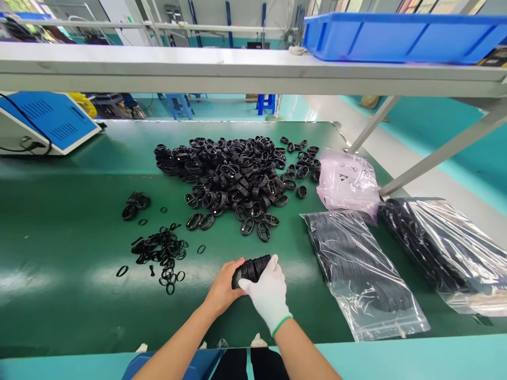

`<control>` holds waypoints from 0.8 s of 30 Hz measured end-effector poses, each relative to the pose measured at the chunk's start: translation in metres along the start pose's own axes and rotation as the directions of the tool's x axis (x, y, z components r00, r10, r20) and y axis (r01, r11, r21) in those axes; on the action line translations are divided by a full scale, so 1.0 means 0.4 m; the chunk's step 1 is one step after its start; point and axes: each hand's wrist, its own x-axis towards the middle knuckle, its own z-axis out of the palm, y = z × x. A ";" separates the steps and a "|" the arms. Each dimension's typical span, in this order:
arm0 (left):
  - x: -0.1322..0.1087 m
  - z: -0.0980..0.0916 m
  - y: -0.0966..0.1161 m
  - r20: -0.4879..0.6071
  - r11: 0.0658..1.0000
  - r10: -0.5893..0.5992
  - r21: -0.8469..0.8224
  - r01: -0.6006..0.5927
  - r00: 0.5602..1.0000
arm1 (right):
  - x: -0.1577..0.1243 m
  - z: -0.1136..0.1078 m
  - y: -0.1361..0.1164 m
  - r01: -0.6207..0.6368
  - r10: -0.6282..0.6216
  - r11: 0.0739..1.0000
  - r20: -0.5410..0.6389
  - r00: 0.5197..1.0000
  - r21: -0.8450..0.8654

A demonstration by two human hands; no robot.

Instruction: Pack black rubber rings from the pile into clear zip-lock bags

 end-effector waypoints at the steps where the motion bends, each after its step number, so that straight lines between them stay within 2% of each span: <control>1: 0.001 0.002 -0.004 0.001 1.000 0.012 0.000 -0.012 1.000 | -0.010 0.019 -0.007 -0.019 0.018 1.000 -0.046 0.999 -0.015; 4: 0.002 0.007 -0.016 -0.004 0.999 0.048 0.000 -0.048 0.999 | -0.023 0.056 -0.018 -0.038 0.033 0.999 -0.138 0.990 -0.032; 9: 0.002 0.016 -0.025 -0.005 0.999 0.048 0.010 -0.048 0.999 | -0.021 0.070 -0.026 -0.072 0.067 0.997 -0.143 0.988 -0.030; 17: 0.005 0.019 -0.035 -0.040 0.981 0.105 0.169 -0.096 0.994 | -0.014 0.094 -0.054 -0.093 0.085 0.995 -0.237 0.968 -0.026; 21: 0.016 0.024 -0.049 -0.050 0.963 0.143 0.238 -0.127 0.988 | -0.009 0.108 -0.073 -0.116 0.083 0.990 -0.342 0.936 -0.075; 24: 0.035 0.032 -0.059 -0.071 0.948 0.143 0.297 -0.116 0.987 | 0.011 0.112 -0.079 -0.162 0.136 0.986 -0.353 0.925 -0.044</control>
